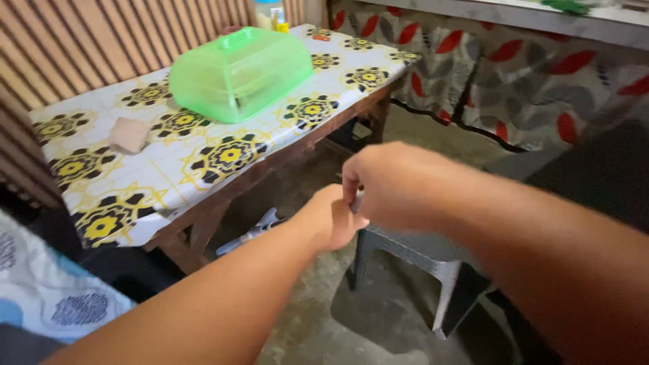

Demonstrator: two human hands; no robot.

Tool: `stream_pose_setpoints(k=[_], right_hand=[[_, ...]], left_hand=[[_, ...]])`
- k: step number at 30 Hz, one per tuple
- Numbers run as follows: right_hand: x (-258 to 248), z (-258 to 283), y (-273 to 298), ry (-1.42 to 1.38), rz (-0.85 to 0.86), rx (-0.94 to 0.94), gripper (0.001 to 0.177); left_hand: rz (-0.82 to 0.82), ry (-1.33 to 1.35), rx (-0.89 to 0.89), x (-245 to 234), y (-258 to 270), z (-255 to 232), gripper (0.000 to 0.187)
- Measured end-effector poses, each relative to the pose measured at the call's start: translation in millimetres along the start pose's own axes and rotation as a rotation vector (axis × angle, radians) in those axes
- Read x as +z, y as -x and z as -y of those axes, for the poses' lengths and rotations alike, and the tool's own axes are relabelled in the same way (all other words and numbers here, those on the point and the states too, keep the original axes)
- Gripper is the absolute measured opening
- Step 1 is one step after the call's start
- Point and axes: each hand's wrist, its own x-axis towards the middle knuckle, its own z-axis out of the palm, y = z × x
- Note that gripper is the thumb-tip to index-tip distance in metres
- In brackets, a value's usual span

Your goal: Assembling the parts of a cleaning mop handle.

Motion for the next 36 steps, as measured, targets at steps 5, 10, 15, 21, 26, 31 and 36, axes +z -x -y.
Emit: stream_pose_setpoints(k=[5,10,15,21,26,31,36], right_hand=[[27,34,-12,-0.074,0.02,0.058,0.022],[96,21,-38,-0.105,-0.044,-0.088,0.025],[106,-6,-10,-0.206,0.045,-0.132,0.026],[53,-17,43,-0.102,0.052,-0.143,0.022],[17,3,84,-0.245,0.014,-0.148,0.019],[7,30,115,-0.243,-0.033,-0.1,0.018],[28,37,105,-0.275,-0.006,-0.116,0.017]], left_hand=[[0.097,0.018,-0.169,-9,23,28,0.02],[-0.034,0.079,0.148,53,5,134,0.022],[-0.051,0.692,0.109,63,44,74,0.033],[-0.322,0.143,0.098,55,76,-23,0.036],[-0.536,0.218,0.015,34,111,-71,0.034],[-0.424,0.328,-0.097,11,141,-93,0.037],[-0.263,0.307,-0.219,15,148,-69,0.033]])
